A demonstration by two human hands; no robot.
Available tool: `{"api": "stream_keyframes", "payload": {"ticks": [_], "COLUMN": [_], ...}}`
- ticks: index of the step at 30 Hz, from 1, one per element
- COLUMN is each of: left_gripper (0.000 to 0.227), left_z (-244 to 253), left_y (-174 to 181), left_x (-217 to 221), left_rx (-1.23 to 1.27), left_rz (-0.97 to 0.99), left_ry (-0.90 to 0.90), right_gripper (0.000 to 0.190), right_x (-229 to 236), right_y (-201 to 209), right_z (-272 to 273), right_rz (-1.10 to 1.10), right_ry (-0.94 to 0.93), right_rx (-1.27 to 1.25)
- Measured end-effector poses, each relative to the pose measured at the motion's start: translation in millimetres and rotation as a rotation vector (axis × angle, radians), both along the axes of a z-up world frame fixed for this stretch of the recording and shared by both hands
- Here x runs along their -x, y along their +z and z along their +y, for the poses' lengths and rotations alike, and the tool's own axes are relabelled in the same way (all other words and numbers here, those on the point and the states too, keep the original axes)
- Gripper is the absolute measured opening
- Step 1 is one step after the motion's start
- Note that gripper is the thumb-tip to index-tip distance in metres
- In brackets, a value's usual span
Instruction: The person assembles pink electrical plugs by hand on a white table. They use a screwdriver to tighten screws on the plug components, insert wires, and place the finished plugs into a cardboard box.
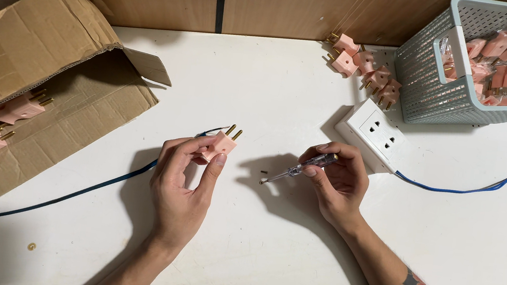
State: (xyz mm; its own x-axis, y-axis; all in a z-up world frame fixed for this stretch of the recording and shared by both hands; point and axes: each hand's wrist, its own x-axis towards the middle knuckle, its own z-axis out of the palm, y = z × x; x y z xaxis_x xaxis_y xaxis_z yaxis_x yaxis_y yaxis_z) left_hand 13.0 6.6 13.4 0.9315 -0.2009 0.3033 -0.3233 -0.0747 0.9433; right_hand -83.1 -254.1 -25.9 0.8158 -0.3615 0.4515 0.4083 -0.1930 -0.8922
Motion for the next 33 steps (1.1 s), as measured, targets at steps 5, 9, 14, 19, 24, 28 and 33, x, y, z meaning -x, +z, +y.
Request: {"api": "stream_keyframes", "payload": {"ticks": [5,9,14,19,24,28,33], "left_gripper": [0.021,0.020,0.020,0.021,0.021,0.027,0.027], "left_z": [-0.5,0.1,-0.2,0.1,-0.4,-1.3,-1.9], "left_y": [-0.7,-2.0,-0.1,-1.1,-1.4,-8.2,-9.1], "left_x": [0.1,-0.4,-0.2,-0.1,-1.3,-3.4,-2.6], "left_rx": [-0.006,-0.011,-0.014,-0.010,-0.026,-0.031,-0.030], "left_rz": [0.007,-0.003,-0.024,-0.008,-0.024,-0.081,-0.077], "left_ry": [0.009,0.009,0.001,-0.006,-0.009,0.013,0.014], "right_gripper": [0.032,0.031,0.030,0.028,0.029,0.027,0.028], "right_x": [-0.3,-1.4,-2.9,-4.6,-8.2,-12.5,-13.0], "right_y": [2.0,3.7,6.4,6.1,3.1,-1.4,0.7], "right_z": [-0.7,-0.2,1.3,2.1,-1.9,-8.2,-4.9], "right_rz": [0.008,0.008,0.005,-0.004,-0.027,-0.106,-0.105], "right_ry": [-0.043,-0.075,-0.097,-0.100,-0.088,-0.028,-0.025], "right_rx": [0.041,0.050,0.049,0.044,0.062,0.220,0.246]}}
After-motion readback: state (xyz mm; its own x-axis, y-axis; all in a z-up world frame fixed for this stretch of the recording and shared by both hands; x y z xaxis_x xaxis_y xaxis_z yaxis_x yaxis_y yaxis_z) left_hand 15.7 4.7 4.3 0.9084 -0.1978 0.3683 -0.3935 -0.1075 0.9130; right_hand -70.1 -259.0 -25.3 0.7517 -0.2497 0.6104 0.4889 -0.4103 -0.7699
